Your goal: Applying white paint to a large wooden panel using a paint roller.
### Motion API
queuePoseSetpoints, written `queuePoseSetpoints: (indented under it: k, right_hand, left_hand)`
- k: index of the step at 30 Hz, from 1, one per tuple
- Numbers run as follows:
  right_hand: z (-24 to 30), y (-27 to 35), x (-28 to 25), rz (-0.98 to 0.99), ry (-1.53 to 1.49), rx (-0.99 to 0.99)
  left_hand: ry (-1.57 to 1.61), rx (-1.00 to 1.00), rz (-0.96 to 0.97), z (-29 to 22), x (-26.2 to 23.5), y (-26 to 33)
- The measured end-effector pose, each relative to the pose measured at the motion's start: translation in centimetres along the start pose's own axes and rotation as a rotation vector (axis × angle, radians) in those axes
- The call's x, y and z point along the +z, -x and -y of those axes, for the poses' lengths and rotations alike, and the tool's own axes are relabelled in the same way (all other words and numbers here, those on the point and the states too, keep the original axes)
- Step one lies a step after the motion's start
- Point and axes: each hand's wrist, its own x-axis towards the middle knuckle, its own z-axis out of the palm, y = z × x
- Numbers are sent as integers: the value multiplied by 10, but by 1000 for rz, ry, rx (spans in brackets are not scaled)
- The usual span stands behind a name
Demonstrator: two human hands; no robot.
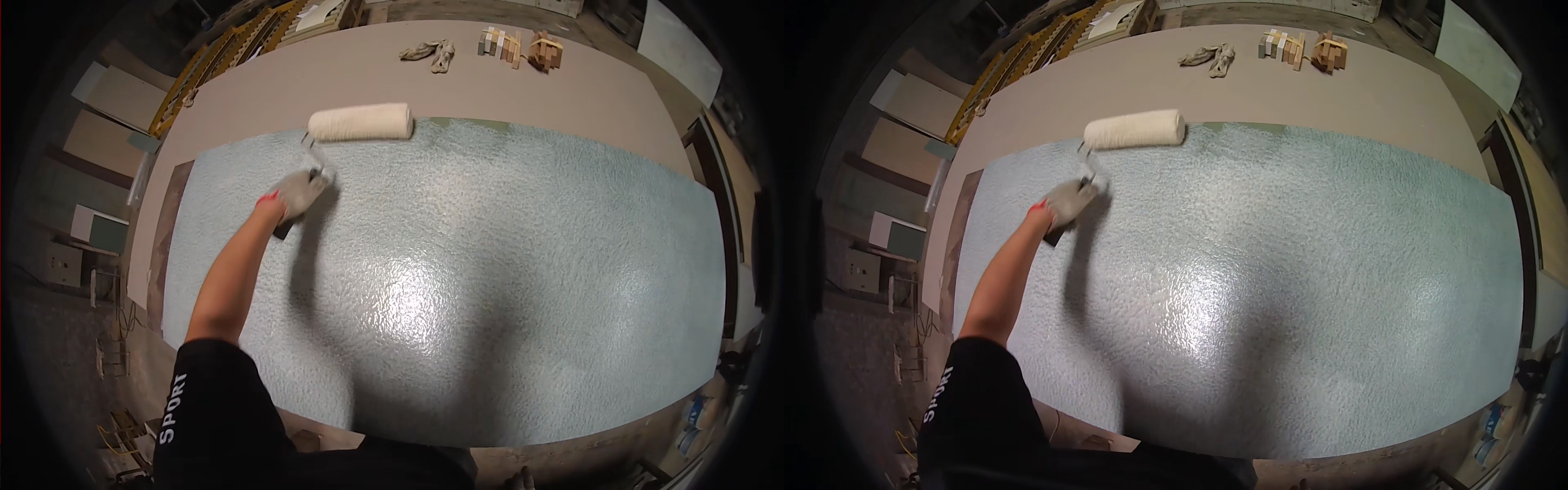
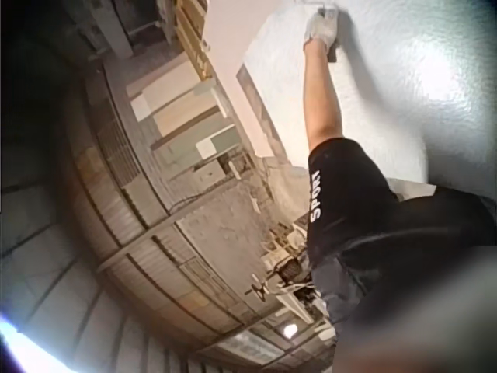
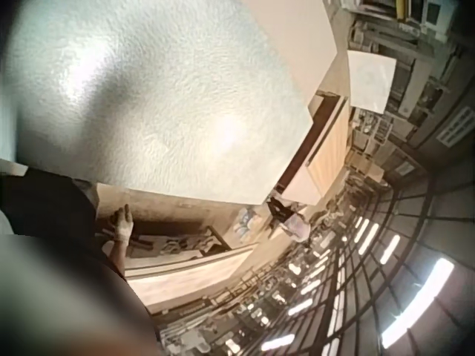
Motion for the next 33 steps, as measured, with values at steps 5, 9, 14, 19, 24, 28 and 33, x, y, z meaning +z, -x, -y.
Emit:
queuePoseSetpoints:
  k: [5,9,14,19,24,28,33]
  right_hand:
    - [-53,-16,-21,46,-6,68]
    - [-103,-32,-35,131,-137,94]
    - [-30,-18,3,104,-72,90]
    - [-23,-54,5,51,-30,85]
    - [-34,-36,-13,33,-122,137]
    - [-22,15,-12,-25,-52,106]
    - [-97,-20,-39,96,314,-482]
  left_hand:
    - [69,-164,196,10,21,136]
    - [11,-146,219,16,14,131]
    - [154,-7,141,-37,-13,23]
    - [266,-30,122,-54,-6,10]
    - [92,39,171,-20,48,157]
    - [57,-78,236,0,55,266]
    - [-57,81,147,-32,49,187]
